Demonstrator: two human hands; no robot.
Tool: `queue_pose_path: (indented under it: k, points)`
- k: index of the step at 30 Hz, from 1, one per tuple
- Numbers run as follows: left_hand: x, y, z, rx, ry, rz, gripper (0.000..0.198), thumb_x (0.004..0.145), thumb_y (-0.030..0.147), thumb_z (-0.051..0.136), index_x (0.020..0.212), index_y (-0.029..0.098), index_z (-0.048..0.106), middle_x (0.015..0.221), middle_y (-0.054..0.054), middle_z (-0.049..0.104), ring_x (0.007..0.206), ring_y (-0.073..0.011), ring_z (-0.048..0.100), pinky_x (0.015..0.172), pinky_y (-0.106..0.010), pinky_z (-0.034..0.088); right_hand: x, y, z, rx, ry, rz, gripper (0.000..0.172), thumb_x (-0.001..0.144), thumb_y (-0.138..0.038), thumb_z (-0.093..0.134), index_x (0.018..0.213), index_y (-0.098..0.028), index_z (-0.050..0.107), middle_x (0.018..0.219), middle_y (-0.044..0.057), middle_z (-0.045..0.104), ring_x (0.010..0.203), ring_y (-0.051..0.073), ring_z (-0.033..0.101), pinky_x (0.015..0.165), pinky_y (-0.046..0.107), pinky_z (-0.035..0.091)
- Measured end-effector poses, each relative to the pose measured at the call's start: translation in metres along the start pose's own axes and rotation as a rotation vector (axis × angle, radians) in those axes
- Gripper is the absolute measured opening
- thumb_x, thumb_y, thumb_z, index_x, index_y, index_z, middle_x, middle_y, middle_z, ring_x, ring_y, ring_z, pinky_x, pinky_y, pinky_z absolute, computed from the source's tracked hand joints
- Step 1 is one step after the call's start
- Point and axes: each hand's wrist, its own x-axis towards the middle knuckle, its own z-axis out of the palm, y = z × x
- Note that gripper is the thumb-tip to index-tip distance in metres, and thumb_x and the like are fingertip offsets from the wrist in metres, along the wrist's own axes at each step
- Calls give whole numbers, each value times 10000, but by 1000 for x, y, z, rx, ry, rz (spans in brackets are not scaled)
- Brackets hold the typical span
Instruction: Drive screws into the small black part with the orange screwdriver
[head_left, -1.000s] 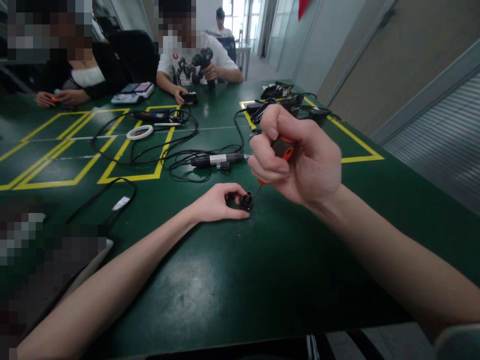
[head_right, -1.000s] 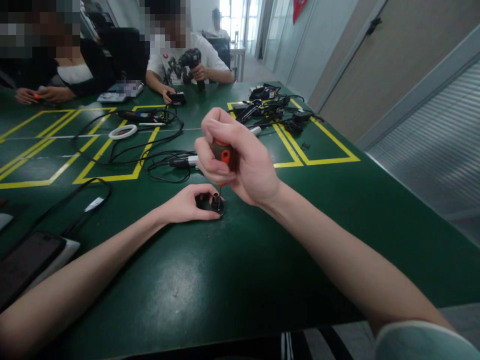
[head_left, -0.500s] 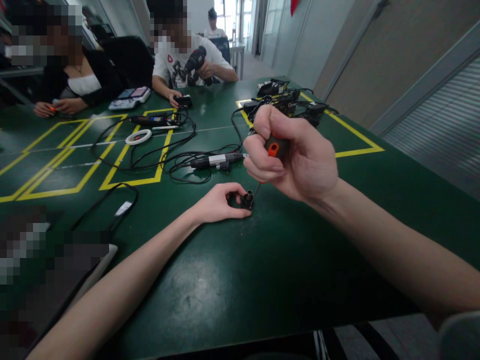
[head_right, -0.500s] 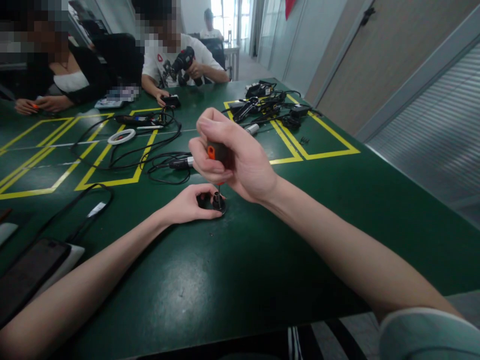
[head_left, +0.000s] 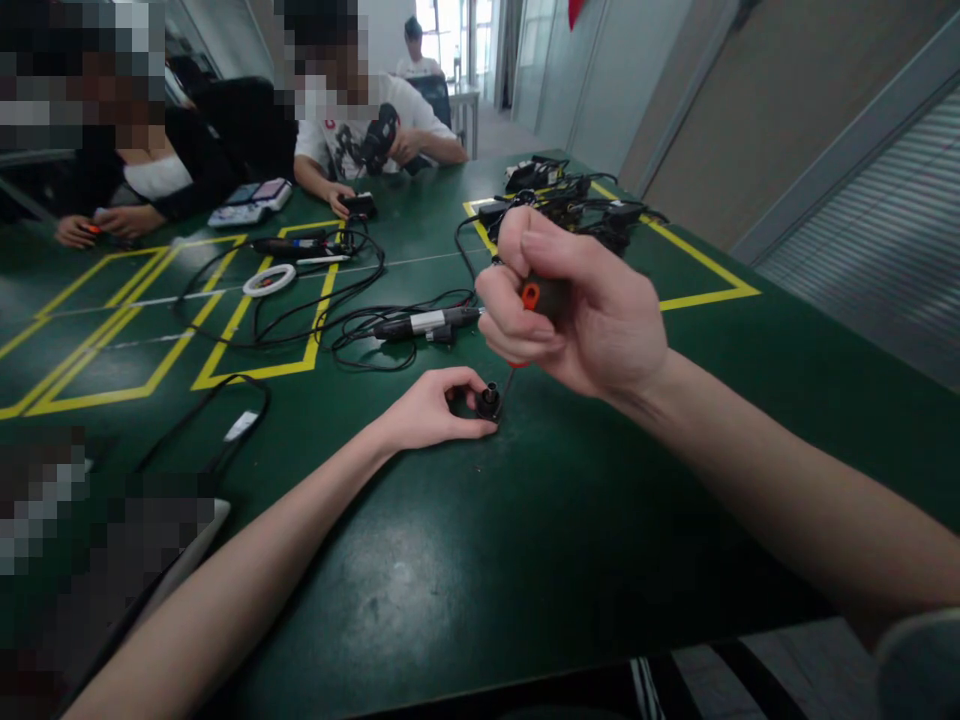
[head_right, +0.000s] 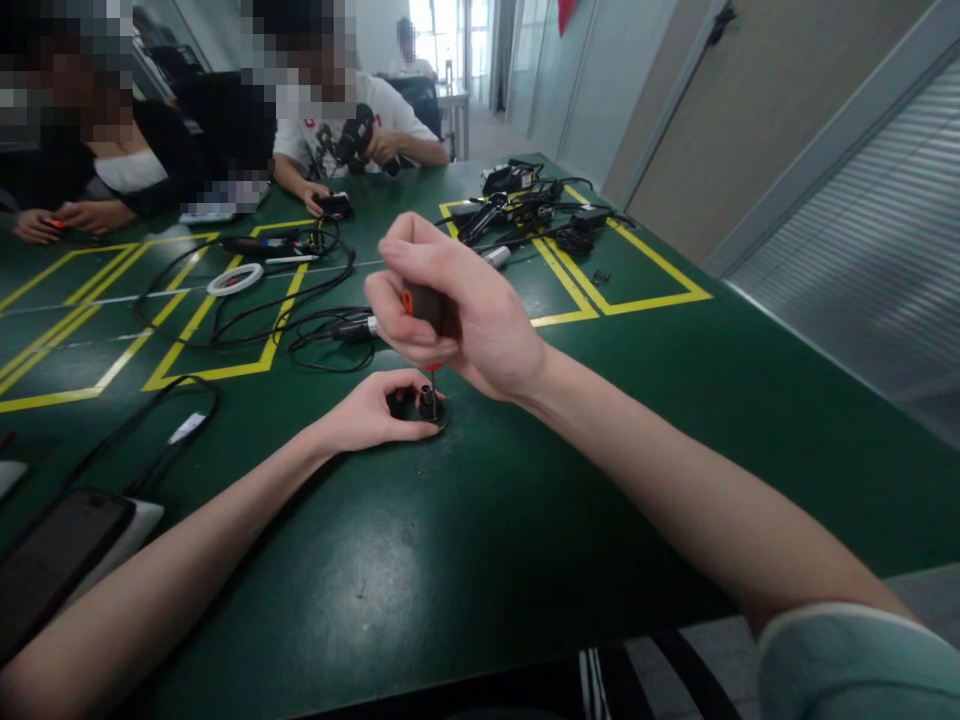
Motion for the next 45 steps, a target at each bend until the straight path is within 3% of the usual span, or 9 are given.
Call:
queue_pose_path:
  k: [2, 5, 12, 16, 22, 27, 32, 39, 45]
  points:
    - [0, 0, 0, 4, 2, -6, 320, 726, 367, 843, 931, 155, 720, 898, -25, 726, 841, -168, 650, 824, -308, 500, 3, 2, -5, 7, -56, -45, 303, 1043, -307, 555, 798, -222, 397, 673, -65, 545, 429, 39, 370, 438, 168, 329]
    - [-1, -1, 0, 31, 14, -2, 337, 722, 370, 849, 958, 158, 736, 887, -17, 728, 828, -160, 641, 803, -294, 490, 6, 1, -10, 3, -97, -14, 397, 1043, -433, 607, 777, -218, 404, 730, -44, 565, 508, 60, 498, 500, 193, 456]
    - [-1, -1, 0, 39, 20, -17, 369, 710, 384, 852, 978, 157, 737, 914, -26, 750, 861, -181, 676, 837, -310, 515, -3, -4, 4, 33, -71, 13, 400, 1099, -398, 448, 747, -207, 437, 516, -105, 298, 424, 43, 196, 419, 151, 245]
    - [-1, 0, 0, 30, 7, -24, 355, 721, 391, 844, 961, 155, 728, 928, -34, 747, 874, -191, 680, 868, -333, 522, -1, -1, 4, -8, -35, 1, 318, 1034, -307, 551, 762, -229, 406, 510, -104, 363, 411, 48, 190, 407, 176, 209]
    - [-1, 1, -1, 36, 8, -15, 341, 723, 378, 844, 957, 160, 727, 901, -22, 731, 855, -177, 661, 840, -317, 513, 3, 3, -1, -83, 7, -38, 406, 1005, -440, 624, 745, -236, 388, 485, -116, 357, 381, 43, 158, 361, 173, 172]
    - [-1, 2, -1, 47, 17, -8, 354, 724, 385, 840, 970, 156, 731, 929, -33, 743, 878, -186, 664, 833, -314, 518, -1, 7, 9, -75, -26, -107, 367, 983, -412, 673, 775, -226, 434, 498, -111, 420, 393, 46, 256, 383, 162, 253]
    - [-1, 1, -1, 53, 16, -4, 349, 731, 385, 826, 973, 149, 737, 924, -39, 744, 857, -188, 662, 844, -329, 519, -2, 8, 10, -9, 41, -81, 326, 967, -306, 672, 759, -219, 436, 617, -79, 504, 416, 43, 343, 396, 182, 260]
    - [-1, 0, 0, 36, 35, 7, 355, 709, 390, 840, 958, 163, 726, 884, -18, 722, 834, -176, 646, 799, -303, 507, 0, 10, 5, -1, -17, -63, 524, 989, -557, 648, 645, -241, 411, 481, -87, 358, 364, 75, 284, 351, 219, 326]
    - [0, 2, -1, 54, 18, 0, 321, 719, 374, 843, 931, 165, 722, 881, -11, 729, 826, -167, 654, 804, -296, 509, 1, 5, 7, 2, -34, -21, 559, 1067, -544, 514, 626, -225, 389, 442, -97, 237, 383, 65, 192, 360, 176, 243]
